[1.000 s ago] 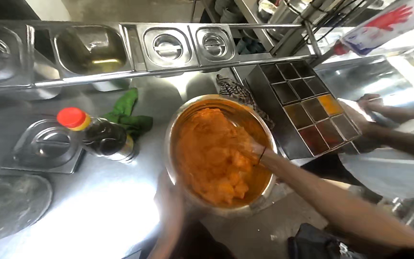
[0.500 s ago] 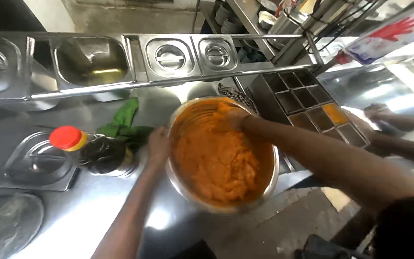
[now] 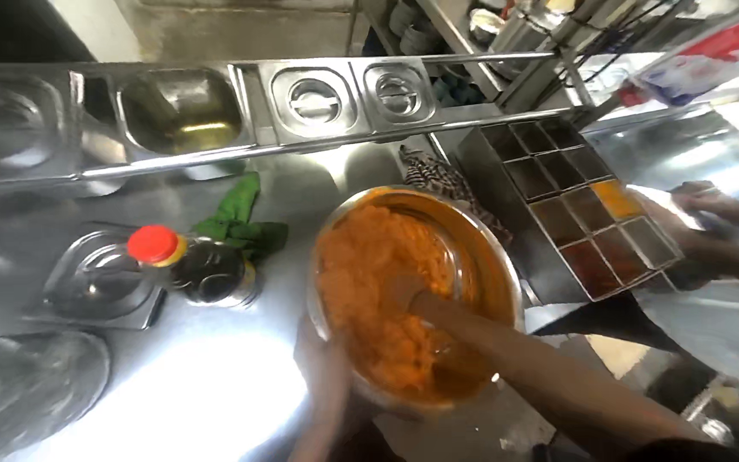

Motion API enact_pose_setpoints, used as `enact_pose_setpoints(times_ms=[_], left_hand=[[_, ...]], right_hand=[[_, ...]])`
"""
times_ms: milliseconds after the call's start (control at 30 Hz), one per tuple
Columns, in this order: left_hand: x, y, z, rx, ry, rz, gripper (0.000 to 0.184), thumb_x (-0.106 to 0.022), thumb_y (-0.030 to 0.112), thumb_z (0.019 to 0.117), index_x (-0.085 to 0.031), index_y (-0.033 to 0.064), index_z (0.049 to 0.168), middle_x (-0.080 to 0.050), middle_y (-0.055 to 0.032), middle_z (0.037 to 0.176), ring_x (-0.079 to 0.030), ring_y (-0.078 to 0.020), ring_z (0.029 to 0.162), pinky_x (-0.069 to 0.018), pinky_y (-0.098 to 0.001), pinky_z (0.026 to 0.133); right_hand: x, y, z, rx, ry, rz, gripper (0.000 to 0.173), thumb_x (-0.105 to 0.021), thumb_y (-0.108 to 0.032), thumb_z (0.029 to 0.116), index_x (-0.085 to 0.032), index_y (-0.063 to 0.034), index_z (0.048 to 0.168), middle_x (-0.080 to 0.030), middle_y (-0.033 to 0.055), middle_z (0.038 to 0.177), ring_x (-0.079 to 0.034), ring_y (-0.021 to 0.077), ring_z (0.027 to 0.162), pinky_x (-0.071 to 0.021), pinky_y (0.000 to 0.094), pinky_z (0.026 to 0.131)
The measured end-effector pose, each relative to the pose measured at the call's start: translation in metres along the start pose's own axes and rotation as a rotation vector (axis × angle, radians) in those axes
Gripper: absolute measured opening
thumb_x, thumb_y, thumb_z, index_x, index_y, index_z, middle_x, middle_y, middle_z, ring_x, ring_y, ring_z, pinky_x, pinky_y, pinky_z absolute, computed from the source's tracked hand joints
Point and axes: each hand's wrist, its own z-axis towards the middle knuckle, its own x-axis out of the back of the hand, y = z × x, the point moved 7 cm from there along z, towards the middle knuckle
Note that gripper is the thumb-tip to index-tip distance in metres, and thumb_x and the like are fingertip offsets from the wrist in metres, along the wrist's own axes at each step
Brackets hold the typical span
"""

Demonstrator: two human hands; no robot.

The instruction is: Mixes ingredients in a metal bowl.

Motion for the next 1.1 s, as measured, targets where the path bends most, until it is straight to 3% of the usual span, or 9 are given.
enact_pose_setpoints(times_ms=[333, 467, 533, 600, 700, 833, 900, 1000, 1100], left_hand=[[0.002, 0.015, 0.04, -0.006, -0.144, -0.051, 0.032, -0.07, -0.006, 0.0842, -0.064, 0.0032, 0.115, -0.067, -0.015, 0.096, -0.067, -0.0268, 0.087, -0.0565, -0.0498, 0.075], [-0.005, 0.026, 0.06, -0.099, -0.294, -0.101, 0.049, -0.062, -0.001, 0.0946, -0.054, 0.0108, 0.142, -0.064, -0.0142, 0.127, -0.066, -0.0248, 0.11, -0.0569, -0.0479, 0.091], [-0.014, 0.035, 0.068, -0.117, -0.334, -0.077, 0.045, -0.063, 0.011, 0.1004, -0.054, 0.0103, 0.144, -0.065, -0.0148, 0.13, -0.065, -0.0257, 0.116, -0.0548, -0.0501, 0.097], [-0.026, 0.052, 0.085, -0.114, -0.363, -0.083, 0.047, -0.065, 0.02, 0.1015, -0.054, 0.0097, 0.146, -0.064, -0.0171, 0.132, -0.064, -0.0293, 0.119, -0.0525, -0.0539, 0.099], [-0.034, 0.068, 0.112, -0.134, -0.406, -0.092, 0.05, -0.068, 0.009, 0.0966, -0.054, 0.007, 0.145, -0.063, -0.0171, 0.134, -0.064, -0.0274, 0.119, -0.0536, -0.05, 0.101], [-0.026, 0.077, 0.126, -0.184, -0.446, -0.117, 0.042, -0.069, 0.002, 0.094, -0.062, 0.0071, 0.135, -0.069, -0.0135, 0.121, -0.068, -0.0216, 0.107, -0.0574, -0.0435, 0.092], [-0.025, 0.075, 0.122, -0.191, -0.472, -0.133, 0.044, -0.066, -0.001, 0.0938, -0.061, 0.006, 0.137, -0.068, -0.0136, 0.124, -0.068, -0.0206, 0.109, -0.0569, -0.0413, 0.093], [-0.026, 0.077, 0.122, -0.195, -0.511, -0.12, 0.044, -0.068, 0.001, 0.0944, -0.06, 0.007, 0.138, -0.068, -0.0125, 0.124, -0.068, -0.0198, 0.109, -0.0569, -0.0407, 0.094], [-0.028, 0.076, 0.126, -0.224, -0.529, -0.09, 0.043, -0.07, 0.005, 0.0939, -0.061, 0.0061, 0.136, -0.069, -0.0133, 0.122, -0.068, -0.0214, 0.108, -0.0574, -0.0439, 0.094]], right_hand=[[0.005, 0.085, -0.079, 0.03, 0.056, -0.157, 0.032, -0.067, -0.01, 0.0956, -0.067, 0.003, 0.125, -0.065, 0.0267, 0.126, -0.061, 0.0454, 0.121, -0.048, 0.0614, 0.102], [0.07, 0.133, -0.047, 0.167, 0.4, 0.106, 0.036, -0.072, -0.02, 0.0949, -0.068, 0.004, 0.122, -0.068, 0.0278, 0.12, -0.064, 0.0443, 0.115, -0.0485, 0.0624, 0.099], [0.093, 0.11, -0.015, 0.236, 0.407, 0.217, 0.038, -0.059, -0.02, 0.104, -0.062, 0.0057, 0.132, -0.064, 0.0287, 0.129, -0.061, 0.0421, 0.121, -0.0481, 0.0573, 0.104], [0.097, 0.046, 0.003, 0.135, 0.204, 0.216, 0.042, -0.049, -0.011, 0.1085, -0.048, 0.013, 0.143, -0.048, 0.0333, 0.149, -0.045, 0.0463, 0.141, -0.0334, 0.0562, 0.118], [0.055, 0.012, 0.015, 0.2, 0.134, 0.027, 0.047, -0.064, -0.014, 0.1001, -0.054, 0.0098, 0.139, -0.054, 0.0309, 0.143, -0.05, 0.0463, 0.137, -0.0376, 0.0598, 0.115], [0.034, 0.059, -0.053, 0.362, 0.003, -0.122, 0.043, -0.076, -0.021, 0.0927, -0.067, -0.0014, 0.129, -0.066, 0.0229, 0.128, -0.061, 0.041, 0.122, -0.0455, 0.0594, 0.106], [0.054, 0.096, -0.063, 0.343, 0.15, 0.104, 0.029, -0.077, -0.015, 0.0896, -0.073, -0.004, 0.116, -0.072, 0.0175, 0.113, -0.067, 0.0329, 0.108, -0.0504, 0.0536, 0.098], [0.082, 0.138, -0.013, 0.187, 0.506, 0.491, 0.034, -0.061, -0.024, 0.1039, -0.065, -0.0087, 0.134, -0.068, 0.0157, 0.129, -0.064, 0.0293, 0.12, -0.0505, 0.0545, 0.104], [0.096, 0.069, 0.034, 0.163, 0.539, 0.355, 0.036, -0.05, -0.007, 0.107, -0.056, 0.0066, 0.14, -0.055, 0.0312, 0.142, -0.05, 0.0464, 0.136, -0.0349, 0.0613, 0.116]])
